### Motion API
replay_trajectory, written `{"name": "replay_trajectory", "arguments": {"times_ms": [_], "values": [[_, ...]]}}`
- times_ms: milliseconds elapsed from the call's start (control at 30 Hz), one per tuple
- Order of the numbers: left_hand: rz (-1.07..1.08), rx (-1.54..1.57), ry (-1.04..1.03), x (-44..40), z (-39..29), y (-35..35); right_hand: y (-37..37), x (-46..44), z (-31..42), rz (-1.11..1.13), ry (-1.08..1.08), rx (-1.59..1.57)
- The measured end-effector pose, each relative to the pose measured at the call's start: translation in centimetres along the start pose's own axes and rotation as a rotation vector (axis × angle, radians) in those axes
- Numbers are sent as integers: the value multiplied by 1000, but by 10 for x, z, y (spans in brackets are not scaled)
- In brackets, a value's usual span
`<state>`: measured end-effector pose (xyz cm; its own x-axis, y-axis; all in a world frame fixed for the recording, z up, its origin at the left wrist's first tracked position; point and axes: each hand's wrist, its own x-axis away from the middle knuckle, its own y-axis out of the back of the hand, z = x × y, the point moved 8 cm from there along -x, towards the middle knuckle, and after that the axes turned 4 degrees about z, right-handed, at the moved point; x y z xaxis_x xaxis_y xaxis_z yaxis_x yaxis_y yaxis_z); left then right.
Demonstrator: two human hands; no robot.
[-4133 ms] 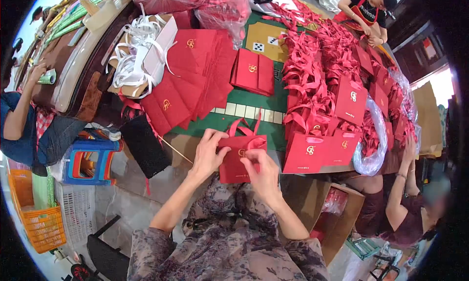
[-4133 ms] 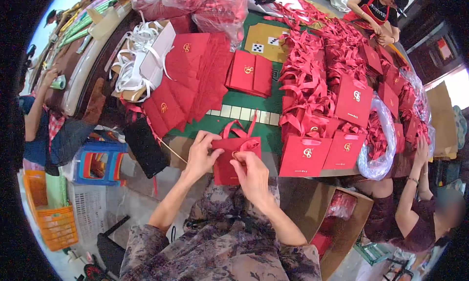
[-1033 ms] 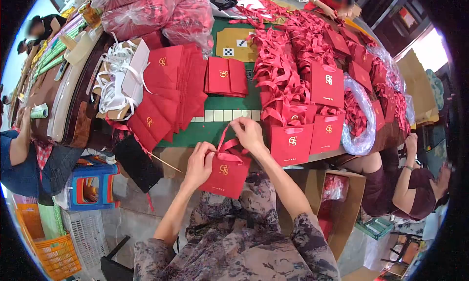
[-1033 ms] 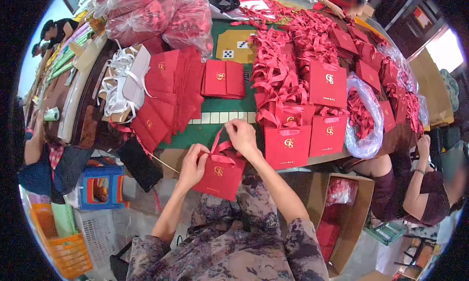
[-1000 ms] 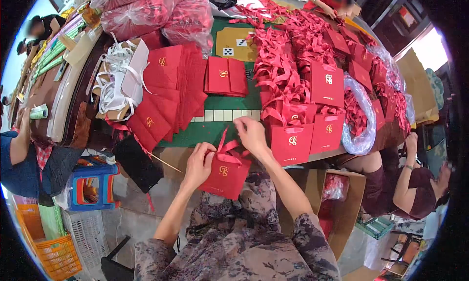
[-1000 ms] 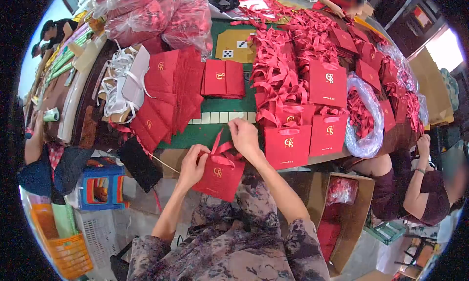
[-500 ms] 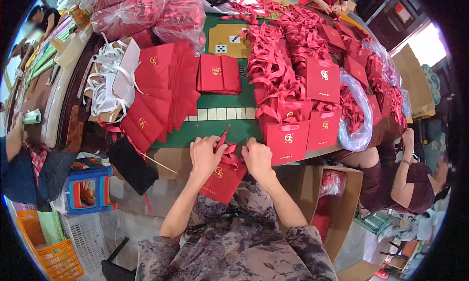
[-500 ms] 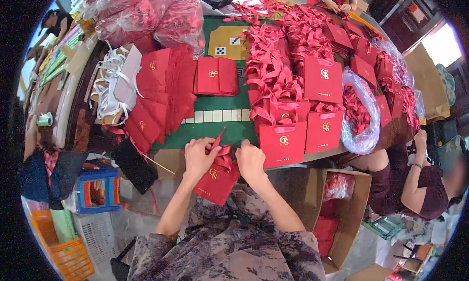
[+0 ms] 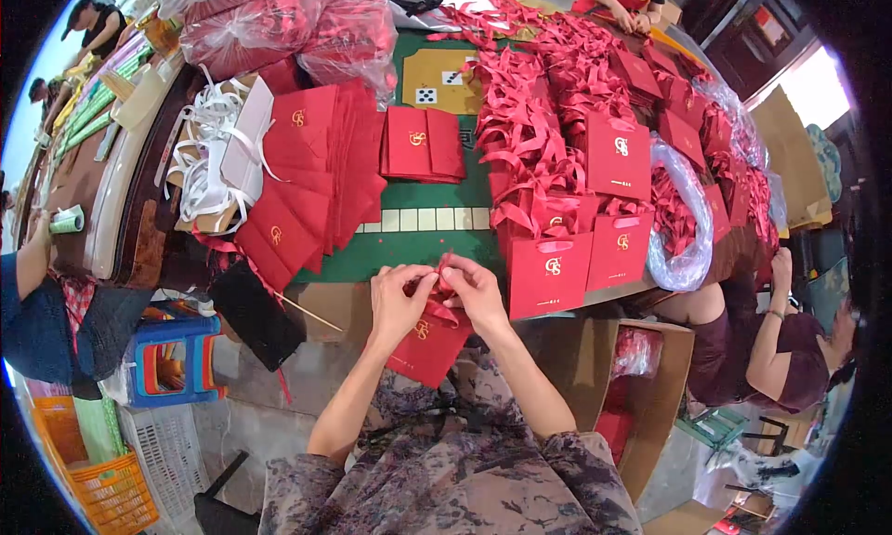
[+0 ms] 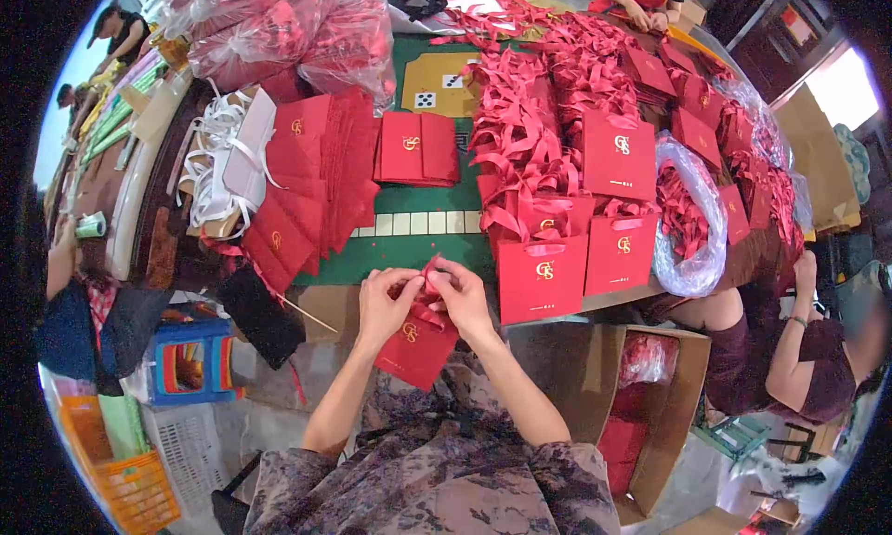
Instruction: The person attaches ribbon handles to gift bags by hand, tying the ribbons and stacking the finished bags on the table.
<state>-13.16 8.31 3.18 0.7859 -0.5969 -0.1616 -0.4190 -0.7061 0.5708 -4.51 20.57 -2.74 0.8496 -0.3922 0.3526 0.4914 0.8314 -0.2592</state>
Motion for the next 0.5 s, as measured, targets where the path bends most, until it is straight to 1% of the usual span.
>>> {"name": "replay_trajectory", "arguments": {"times_ms": [67, 133, 167, 233, 267, 333, 367, 400, 467, 500], "values": [[-3, 4, -20, 0, -4, 0, 4, 0, -3, -2, -33, -47], [-8, -90, -40, 1, -14, 3, -2, 0, -5, 79, -115, -125], [-8, -91, -39, 1, -13, 4, -3, 1, -4, 80, -116, -126], [85, -98, 5, 0, -8, -2, -1, 1, 0, 9, -70, -89], [84, -99, 9, 0, -7, -1, -1, 0, -2, 12, -74, -88], [-39, -4, -35, 5, -11, 9, 1, -3, 12, -2, 107, 12], [-13, -58, -51, 9, -2, 10, 5, -5, 13, -65, 134, 16], [-12, -60, -44, 13, 0, 13, 8, -4, 23, -99, 176, 94], [-56, 104, 101, 23, 12, 22, 10, -11, 28, -68, 205, 54], [22, 96, 147, 29, 21, 20, 8, -14, 27, -36, 179, -6]]}}
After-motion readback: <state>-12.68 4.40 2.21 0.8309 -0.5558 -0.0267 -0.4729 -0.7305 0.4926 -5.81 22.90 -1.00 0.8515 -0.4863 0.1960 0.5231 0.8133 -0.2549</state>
